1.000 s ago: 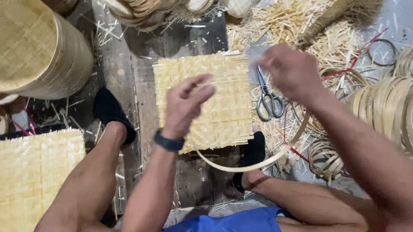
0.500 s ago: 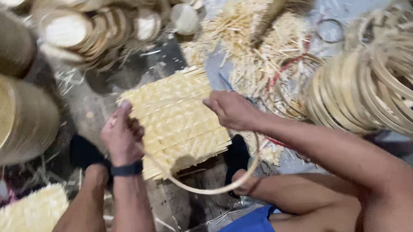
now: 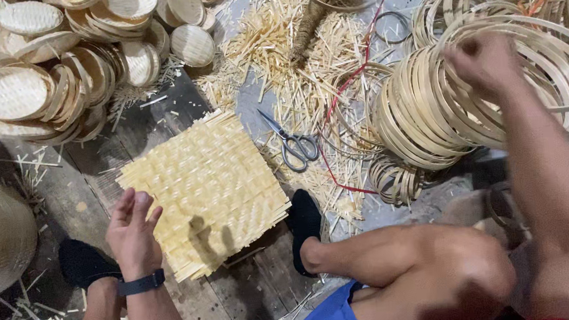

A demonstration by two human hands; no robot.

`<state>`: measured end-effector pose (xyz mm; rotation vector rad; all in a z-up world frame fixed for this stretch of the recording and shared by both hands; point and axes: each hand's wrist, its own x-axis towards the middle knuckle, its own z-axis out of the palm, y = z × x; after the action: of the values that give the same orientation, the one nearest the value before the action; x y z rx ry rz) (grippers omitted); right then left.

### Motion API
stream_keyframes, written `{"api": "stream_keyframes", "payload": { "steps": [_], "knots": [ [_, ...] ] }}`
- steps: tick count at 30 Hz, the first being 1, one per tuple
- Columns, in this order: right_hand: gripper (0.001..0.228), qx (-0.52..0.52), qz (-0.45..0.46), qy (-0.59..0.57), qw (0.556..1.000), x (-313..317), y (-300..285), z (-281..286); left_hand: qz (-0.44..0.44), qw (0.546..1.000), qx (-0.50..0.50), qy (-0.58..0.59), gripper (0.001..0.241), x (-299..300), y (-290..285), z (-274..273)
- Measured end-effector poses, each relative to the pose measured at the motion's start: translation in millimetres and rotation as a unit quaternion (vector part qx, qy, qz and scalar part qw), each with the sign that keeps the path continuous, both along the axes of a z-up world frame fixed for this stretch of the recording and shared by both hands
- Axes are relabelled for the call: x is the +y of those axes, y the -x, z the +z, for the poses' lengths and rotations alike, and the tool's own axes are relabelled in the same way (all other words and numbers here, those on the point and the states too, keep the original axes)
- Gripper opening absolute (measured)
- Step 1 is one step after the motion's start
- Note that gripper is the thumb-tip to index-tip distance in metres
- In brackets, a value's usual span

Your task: The person places a circular bamboo rim onto a woven bamboo mat, presses it down, and trims the excess bamboo with shears before fitting the pieces together using a circular wooden mold.

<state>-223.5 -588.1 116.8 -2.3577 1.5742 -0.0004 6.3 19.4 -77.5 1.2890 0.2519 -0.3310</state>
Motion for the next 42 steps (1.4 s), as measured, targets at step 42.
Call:
{"api": "stream_keyframes", "payload": {
  "steps": [42],
  "knots": [
    [0.060, -0.338, 0.595, 0.189, 0.704, 252, -113, -4, -0.020, 0.918, 0.081, 0.387, 0.030, -42, -17, 62]
  ]
}}
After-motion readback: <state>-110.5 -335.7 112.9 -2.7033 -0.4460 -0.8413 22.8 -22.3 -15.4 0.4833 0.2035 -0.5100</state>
